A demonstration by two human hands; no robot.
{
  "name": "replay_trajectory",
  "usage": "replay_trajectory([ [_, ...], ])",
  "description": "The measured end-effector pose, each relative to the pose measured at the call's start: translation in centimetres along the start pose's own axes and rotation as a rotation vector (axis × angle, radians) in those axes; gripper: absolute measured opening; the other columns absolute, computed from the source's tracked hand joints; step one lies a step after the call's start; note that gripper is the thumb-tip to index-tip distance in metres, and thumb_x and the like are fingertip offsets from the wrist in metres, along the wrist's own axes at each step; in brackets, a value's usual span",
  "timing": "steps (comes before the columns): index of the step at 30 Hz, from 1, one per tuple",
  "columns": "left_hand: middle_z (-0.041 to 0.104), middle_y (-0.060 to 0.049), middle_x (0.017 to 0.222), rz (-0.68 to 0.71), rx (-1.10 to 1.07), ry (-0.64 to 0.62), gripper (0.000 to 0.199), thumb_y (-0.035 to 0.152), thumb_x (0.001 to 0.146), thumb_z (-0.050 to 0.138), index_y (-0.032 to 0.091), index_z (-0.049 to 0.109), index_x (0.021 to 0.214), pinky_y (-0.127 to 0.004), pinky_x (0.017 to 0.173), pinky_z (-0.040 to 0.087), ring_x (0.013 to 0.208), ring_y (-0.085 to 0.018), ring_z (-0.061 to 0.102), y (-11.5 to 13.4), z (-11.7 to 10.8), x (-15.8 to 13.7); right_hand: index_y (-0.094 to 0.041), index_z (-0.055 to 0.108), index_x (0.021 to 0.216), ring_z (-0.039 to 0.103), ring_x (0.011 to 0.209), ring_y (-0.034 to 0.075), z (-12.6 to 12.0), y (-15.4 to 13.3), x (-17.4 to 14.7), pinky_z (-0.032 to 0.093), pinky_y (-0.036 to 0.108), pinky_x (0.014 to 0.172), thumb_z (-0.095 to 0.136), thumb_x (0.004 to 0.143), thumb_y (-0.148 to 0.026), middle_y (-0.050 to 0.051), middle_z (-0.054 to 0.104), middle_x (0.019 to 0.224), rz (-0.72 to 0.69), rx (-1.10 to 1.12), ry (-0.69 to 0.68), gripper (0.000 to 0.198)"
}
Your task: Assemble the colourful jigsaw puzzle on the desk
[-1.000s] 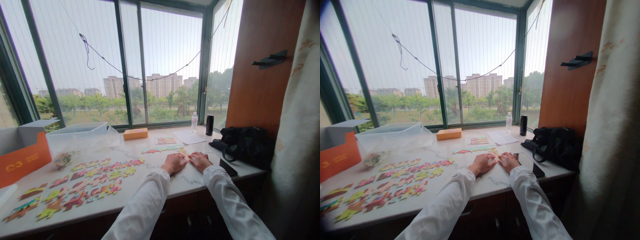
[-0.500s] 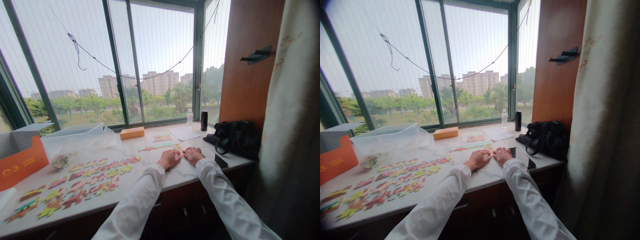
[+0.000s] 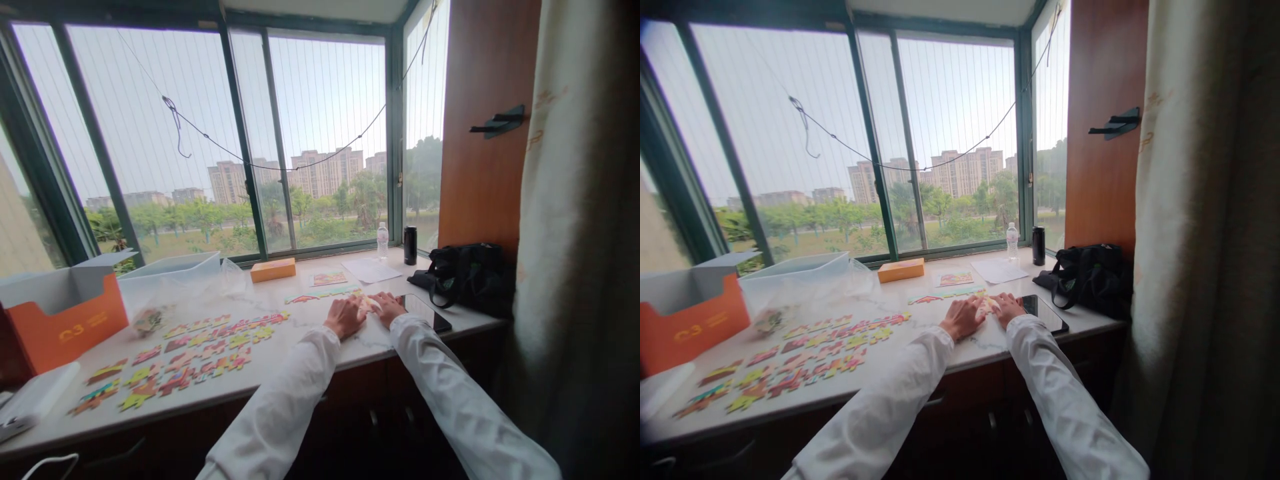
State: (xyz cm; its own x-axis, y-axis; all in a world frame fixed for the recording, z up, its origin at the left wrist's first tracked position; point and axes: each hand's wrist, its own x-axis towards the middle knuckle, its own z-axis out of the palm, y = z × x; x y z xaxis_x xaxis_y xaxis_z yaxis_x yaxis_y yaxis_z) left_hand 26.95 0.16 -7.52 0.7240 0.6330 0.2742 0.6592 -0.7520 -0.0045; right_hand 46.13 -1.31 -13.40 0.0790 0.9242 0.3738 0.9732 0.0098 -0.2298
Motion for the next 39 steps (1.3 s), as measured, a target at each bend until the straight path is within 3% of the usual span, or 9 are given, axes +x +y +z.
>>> replay_trajectory([
  [4, 0.065, -0.011, 0.121, -0.042, 0.009, 0.068, 0.045, 0.044, 0.098, 0.038, 0.023, 0.053, 0.135, -0.039, 0.087, 0.049, 0.104, -0.026, 0.065, -0.6, -2.0, -1.8, -0.027, 0.064, 0.123, 0.053, 0.113, 0.025, 0.0, 0.2, 0.0, 0.036, 0.039, 0.091, 0.044, 0.094, -0.031, 0.008, 0.062, 0.123, -0.002, 0.006, 0.082, 0.035],
  [7, 0.067, -0.008, 0.122, -0.119, 0.014, 0.141, 0.043, 0.044, 0.098, 0.038, 0.026, 0.056, 0.132, -0.038, 0.087, 0.049, 0.105, -0.026, 0.065, -3.3, -4.1, -4.2, -0.025, 0.066, 0.117, 0.055, 0.109, 0.024, -0.3, 0.3, -0.3, 0.036, 0.038, 0.091, 0.044, 0.094, -0.029, 0.008, 0.064, 0.119, -0.03, 0.029, 0.148, 0.032],
  [13, 0.07, -0.001, 0.119, -0.429, 0.062, 0.166, 0.041, 0.048, 0.095, 0.042, 0.032, 0.06, 0.128, -0.036, 0.092, 0.047, 0.111, -0.024, 0.063, -14.1, -10.0, -11.2, -0.024, 0.069, 0.105, 0.059, 0.105, 0.024, -1.0, -1.6, -0.4, 0.034, 0.038, 0.088, 0.044, 0.094, -0.033, 0.007, 0.068, 0.112, -0.125, 0.103, 0.282, 0.029],
  [18, 0.071, -0.004, 0.119, -0.685, 0.135, 0.062, 0.037, 0.044, 0.094, 0.046, 0.031, 0.064, 0.124, -0.034, 0.094, 0.047, 0.112, -0.024, 0.063, -22.8, -13.2, -18.2, -0.025, 0.07, 0.103, 0.06, 0.105, 0.023, -0.9, -8.9, 1.5, 0.032, 0.036, 0.087, 0.046, 0.094, -0.036, 0.007, 0.069, 0.109, -0.312, 0.195, 0.298, 0.028],
  [23, 0.07, -0.004, 0.121, -0.778, 0.126, -0.037, 0.034, 0.04, 0.091, 0.054, 0.03, 0.066, 0.121, -0.033, 0.095, 0.046, 0.113, -0.024, 0.063, -28.2, -12.2, -22.4, -0.025, 0.072, 0.098, 0.062, 0.099, 0.02, 0.7, -20.1, 4.3, 0.03, 0.036, 0.089, 0.048, 0.094, -0.034, 0.006, 0.07, 0.104, -0.481, 0.23, 0.085, 0.025],
  [27, 0.066, -0.004, 0.129, -0.751, 0.096, -0.087, 0.038, 0.039, 0.09, 0.054, 0.03, 0.061, 0.126, -0.033, 0.097, 0.046, 0.119, -0.024, 0.059, -30.7, -10.3, -22.7, -0.026, 0.073, 0.095, 0.062, 0.099, 0.02, 3.5, -28.1, 6.6, 0.029, 0.037, 0.092, 0.052, 0.092, -0.033, 0.005, 0.071, 0.104, -0.483, 0.192, -0.154, 0.023],
  [29, 0.063, -0.003, 0.133, -0.712, 0.073, -0.106, 0.041, 0.037, 0.09, 0.054, 0.031, 0.058, 0.131, -0.032, 0.099, 0.045, 0.122, -0.022, 0.058, -31.4, -9.5, -22.3, -0.026, 0.074, 0.094, 0.062, 0.098, 0.02, 4.9, -31.1, 7.7, 0.03, 0.037, 0.092, 0.055, 0.09, -0.034, 0.004, 0.072, 0.104, -0.466, 0.187, -0.201, 0.021],
  [33, 0.061, -0.003, 0.135, -0.649, 0.043, -0.145, 0.044, 0.035, 0.09, 0.056, 0.032, 0.055, 0.134, -0.031, 0.1, 0.045, 0.123, -0.022, 0.058, -32.6, -8.1, -21.5, -0.026, 0.075, 0.093, 0.063, 0.099, 0.02, 7.1, -35.2, 9.5, 0.031, 0.037, 0.092, 0.057, 0.088, -0.034, 0.003, 0.073, 0.104, -0.443, 0.178, -0.238, 0.02],
  [39, 0.064, -0.005, 0.131, -0.607, 0.049, -0.189, 0.042, 0.032, 0.088, 0.057, 0.03, 0.058, 0.13, -0.033, 0.096, 0.047, 0.119, -0.024, 0.06, -34.3, -6.5, -20.7, -0.026, 0.075, 0.093, 0.062, 0.102, 0.022, 9.8, -37.9, 11.8, 0.03, 0.039, 0.094, 0.061, 0.086, -0.035, 0.004, 0.073, 0.105, -0.403, 0.163, -0.282, 0.018],
])
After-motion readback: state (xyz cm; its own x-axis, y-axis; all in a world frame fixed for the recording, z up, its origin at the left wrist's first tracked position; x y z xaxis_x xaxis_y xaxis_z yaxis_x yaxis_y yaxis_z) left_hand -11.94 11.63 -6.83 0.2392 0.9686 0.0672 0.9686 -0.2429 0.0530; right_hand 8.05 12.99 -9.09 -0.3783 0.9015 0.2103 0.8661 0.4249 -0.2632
